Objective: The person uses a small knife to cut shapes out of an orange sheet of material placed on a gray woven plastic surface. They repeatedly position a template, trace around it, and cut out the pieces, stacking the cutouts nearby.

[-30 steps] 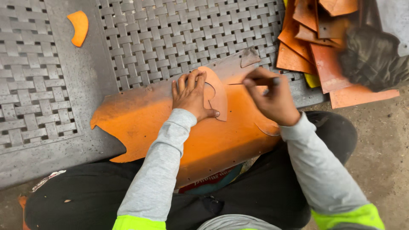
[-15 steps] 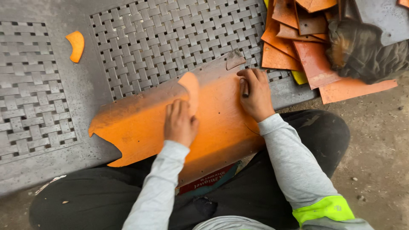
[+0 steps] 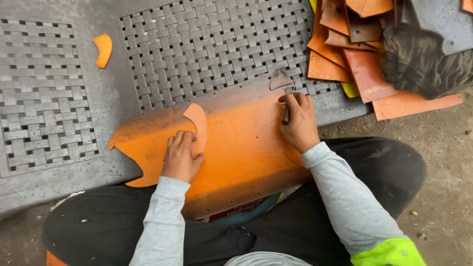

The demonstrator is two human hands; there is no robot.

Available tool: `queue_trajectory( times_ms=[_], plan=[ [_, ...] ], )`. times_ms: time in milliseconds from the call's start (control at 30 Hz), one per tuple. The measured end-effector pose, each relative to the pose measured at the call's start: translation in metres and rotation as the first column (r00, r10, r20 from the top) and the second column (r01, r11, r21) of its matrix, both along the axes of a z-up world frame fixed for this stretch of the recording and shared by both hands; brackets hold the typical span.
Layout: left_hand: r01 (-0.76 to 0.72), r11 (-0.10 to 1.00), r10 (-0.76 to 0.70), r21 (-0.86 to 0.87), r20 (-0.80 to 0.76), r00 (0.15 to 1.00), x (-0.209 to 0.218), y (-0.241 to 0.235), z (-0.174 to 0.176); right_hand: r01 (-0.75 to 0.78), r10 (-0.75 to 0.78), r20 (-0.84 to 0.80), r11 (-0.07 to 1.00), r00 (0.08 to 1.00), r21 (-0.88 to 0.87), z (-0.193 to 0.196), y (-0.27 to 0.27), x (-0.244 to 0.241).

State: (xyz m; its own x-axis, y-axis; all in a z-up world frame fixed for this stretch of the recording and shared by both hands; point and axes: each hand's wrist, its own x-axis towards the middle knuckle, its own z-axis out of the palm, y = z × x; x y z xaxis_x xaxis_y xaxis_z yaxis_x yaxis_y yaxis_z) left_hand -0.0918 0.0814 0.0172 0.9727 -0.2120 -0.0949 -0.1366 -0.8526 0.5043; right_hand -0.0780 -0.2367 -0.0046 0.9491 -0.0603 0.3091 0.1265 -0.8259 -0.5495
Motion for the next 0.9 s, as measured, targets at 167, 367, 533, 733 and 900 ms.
queue_trajectory(
  times_ms=[167, 367, 533, 733, 900],
  plan=[
    [-0.008, 0.999, 0.014, -0.038, 0.178, 0.984, -0.003, -0.006, -0.008, -0.005, 0.003, 0.018, 0.989, 1.0, 0.149, 0.016, -0.007, -0.002],
    [-0.303, 0.887, 0.312, -0.35, -0.03, 0.949, 0.017, 0.004, -0.018, 0.064, -0.06, -0.025, 0.968, 0.998, 0.244, 0.047, -0.009, 0.008],
    [0.186, 0.954, -0.117, -0.234, 0.279, 0.953, 0.04, -0.047, -0.027, -0.115, 0.166, -0.075, 0.885, 0.983, 0.451, 0.057, -0.001, 0.013],
    [0.416, 0.878, -0.365, -0.235, 0.232, 0.902, 0.099, -0.148, -0.041, -0.231, 0.269, -0.202, 0.954, 0.942, 0.194, 0.05, -0.003, 0.003],
    [0.379, 0.885, -0.29, -0.271, 0.318, 0.903, 0.136, -0.15, -0.047, -0.351, 0.356, -0.205, 0.934, 0.911, 0.062, 0.045, -0.018, -0.007]
  ],
)
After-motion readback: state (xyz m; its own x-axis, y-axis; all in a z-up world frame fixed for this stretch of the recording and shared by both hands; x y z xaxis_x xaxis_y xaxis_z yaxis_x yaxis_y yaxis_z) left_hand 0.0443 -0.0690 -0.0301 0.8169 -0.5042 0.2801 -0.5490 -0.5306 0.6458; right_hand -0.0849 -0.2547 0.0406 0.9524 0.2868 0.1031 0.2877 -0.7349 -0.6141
